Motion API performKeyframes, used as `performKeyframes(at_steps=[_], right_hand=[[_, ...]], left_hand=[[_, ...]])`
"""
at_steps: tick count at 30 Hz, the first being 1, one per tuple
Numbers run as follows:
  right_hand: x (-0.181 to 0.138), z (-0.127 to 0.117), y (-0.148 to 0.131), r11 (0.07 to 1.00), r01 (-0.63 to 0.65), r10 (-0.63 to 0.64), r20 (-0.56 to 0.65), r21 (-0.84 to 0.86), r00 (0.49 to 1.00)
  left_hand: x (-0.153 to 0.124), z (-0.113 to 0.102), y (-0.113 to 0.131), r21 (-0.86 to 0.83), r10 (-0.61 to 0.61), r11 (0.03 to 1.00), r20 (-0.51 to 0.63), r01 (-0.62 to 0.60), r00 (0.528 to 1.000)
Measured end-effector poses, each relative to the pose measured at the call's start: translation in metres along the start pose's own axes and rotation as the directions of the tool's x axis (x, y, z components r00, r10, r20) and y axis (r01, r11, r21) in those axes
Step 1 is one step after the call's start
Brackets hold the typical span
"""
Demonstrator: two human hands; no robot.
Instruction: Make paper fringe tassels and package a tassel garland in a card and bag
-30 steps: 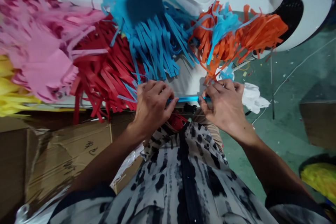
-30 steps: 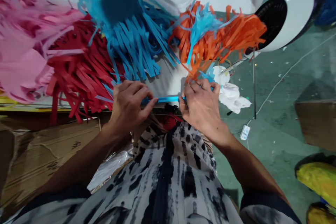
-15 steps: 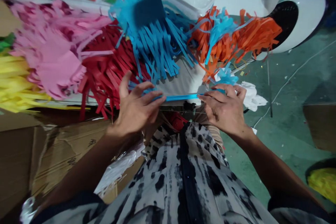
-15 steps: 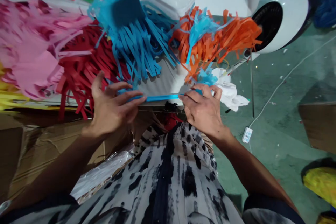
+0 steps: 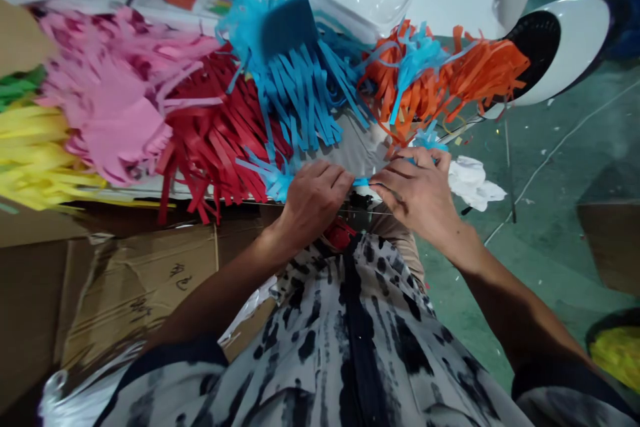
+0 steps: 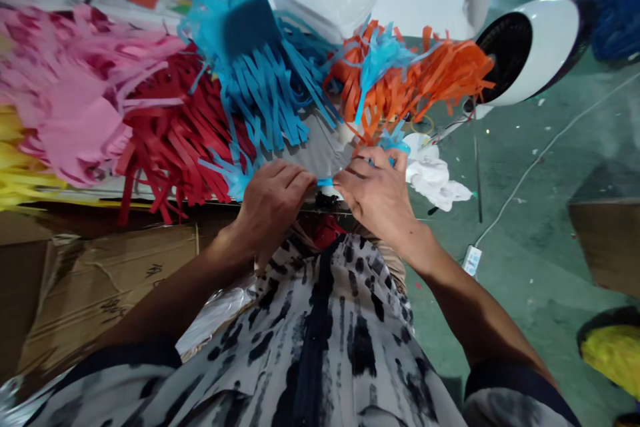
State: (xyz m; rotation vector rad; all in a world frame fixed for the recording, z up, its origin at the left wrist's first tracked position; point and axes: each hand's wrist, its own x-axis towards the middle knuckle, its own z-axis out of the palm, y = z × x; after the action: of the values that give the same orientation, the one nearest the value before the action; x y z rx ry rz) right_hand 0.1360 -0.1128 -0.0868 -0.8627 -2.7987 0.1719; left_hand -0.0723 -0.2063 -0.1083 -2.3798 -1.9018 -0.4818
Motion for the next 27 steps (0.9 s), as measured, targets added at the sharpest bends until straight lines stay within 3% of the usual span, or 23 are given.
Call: performKeyframes(at_steps=[8, 18, 24, 27], right_hand=[[0.009, 0.008, -0.002, 0.998, -0.012, 0.014, 0.033, -0.055, 0.999], [0.022, 0.003, -0.012, 0.990, -0.075, 0.090, 0.128, -0.117, 0.988], [0.021, 0.002, -0.006, 0.990, -0.136, 0.138, 0.055, -0.045, 0.989], [0.015, 0.006, 0.000, 0.993, -0.114, 0.114, 0.044, 0.002, 0.993]], left_hand=[[-0.003, -0.004, -0.005, -0.086, -0.068, 0.994, 0.007, 0.069, 0.998], [0.011, -0.012, -0.026, -0.168, -0.134, 0.974, 0.119, 0.153, 0.984], [0.011, -0.010, -0.033, -0.284, -0.204, 0.930, 0.134, 0.234, 0.970], [0.003, -0.004, -0.033, -0.318, -0.153, 0.932, 0.093, 0.175, 0.984]])
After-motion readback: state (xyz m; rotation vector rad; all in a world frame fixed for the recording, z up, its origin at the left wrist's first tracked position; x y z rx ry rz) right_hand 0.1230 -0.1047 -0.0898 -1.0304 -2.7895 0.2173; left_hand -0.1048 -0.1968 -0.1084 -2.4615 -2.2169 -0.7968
